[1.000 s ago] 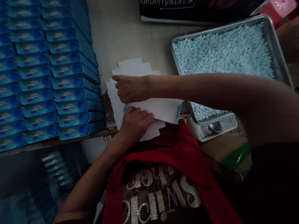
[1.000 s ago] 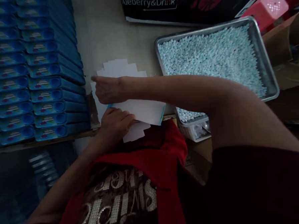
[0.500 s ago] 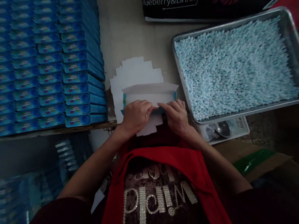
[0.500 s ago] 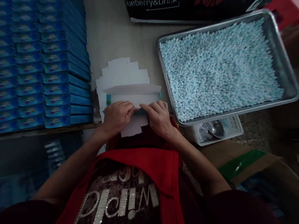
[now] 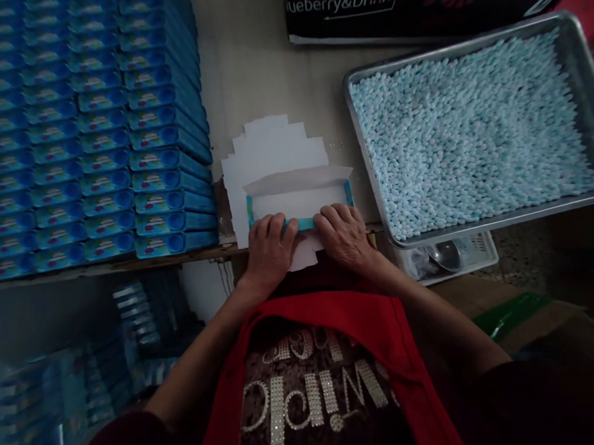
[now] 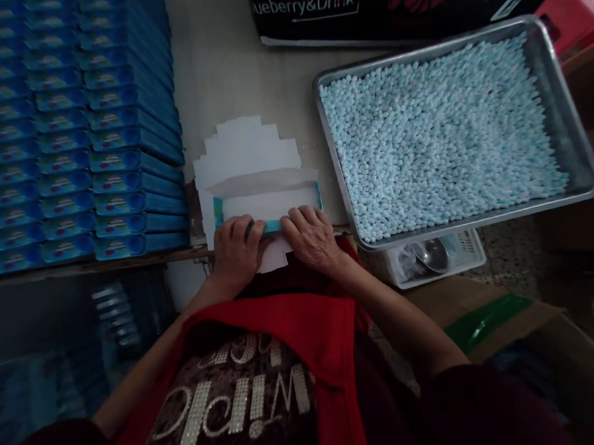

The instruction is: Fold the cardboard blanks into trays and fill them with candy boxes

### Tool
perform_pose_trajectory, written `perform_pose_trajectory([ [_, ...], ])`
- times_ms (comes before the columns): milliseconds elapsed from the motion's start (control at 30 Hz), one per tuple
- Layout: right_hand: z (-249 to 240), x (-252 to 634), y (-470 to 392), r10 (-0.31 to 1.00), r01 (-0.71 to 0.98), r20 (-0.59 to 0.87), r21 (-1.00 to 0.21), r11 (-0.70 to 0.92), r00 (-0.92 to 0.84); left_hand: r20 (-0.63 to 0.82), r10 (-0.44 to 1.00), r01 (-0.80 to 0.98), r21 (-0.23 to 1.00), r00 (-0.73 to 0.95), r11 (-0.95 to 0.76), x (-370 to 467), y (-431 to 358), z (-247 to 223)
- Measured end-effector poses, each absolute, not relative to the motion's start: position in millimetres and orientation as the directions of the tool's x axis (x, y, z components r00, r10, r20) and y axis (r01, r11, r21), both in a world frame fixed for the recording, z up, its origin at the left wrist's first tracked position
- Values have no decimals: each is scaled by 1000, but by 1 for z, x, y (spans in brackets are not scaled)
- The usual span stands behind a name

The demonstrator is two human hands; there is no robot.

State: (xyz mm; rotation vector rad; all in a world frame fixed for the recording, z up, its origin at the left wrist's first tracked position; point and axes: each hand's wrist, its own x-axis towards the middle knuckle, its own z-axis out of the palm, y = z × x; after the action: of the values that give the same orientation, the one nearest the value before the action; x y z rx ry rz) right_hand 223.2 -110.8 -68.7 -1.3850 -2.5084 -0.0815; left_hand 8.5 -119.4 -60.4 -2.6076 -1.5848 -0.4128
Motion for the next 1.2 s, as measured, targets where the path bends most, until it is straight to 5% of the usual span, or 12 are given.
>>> perform_pose_trajectory([
  [167, -52, 217, -100, 862, 859, 97, -78, 505, -498, 21, 920, 916, 90, 390, -391, 11, -103, -59],
  [400, -42, 201, -94, 912, 919, -120, -98, 383, -393, -1, 891, 887, 89, 455, -453, 0, -92, -53],
  [500, -17, 214, -90, 853, 869, -200, -237, 434, -481, -58, 822, 822, 106, 567, -559, -9, -84, -40],
  [633, 29, 257, -56, 681, 605, 27, -435, 667, -731, -129, 669, 680, 185, 732, -709, -21, -45, -18],
  [733, 38, 277, -16, 535, 471, 196, -294, 832, -822, -179, 573, 600, 280, 800, -750, -19, 1, -2],
  [867, 14, 273, 5, 414, 397, 89, -161, 904, -906, -22, 547, 519, 347, 837, -781, -3, 31, 29],
  [1000, -10, 259, -30, 598, 567, 93, -230, 791, -796, 230, 747, 732, 163, 624, -662, 5, -31, 43],
  [1200, -35, 237, -63, 713, 637, 202, -335, 694, -671, 69, 972, 970, 77, 225, -230, 7, -123, -8],
])
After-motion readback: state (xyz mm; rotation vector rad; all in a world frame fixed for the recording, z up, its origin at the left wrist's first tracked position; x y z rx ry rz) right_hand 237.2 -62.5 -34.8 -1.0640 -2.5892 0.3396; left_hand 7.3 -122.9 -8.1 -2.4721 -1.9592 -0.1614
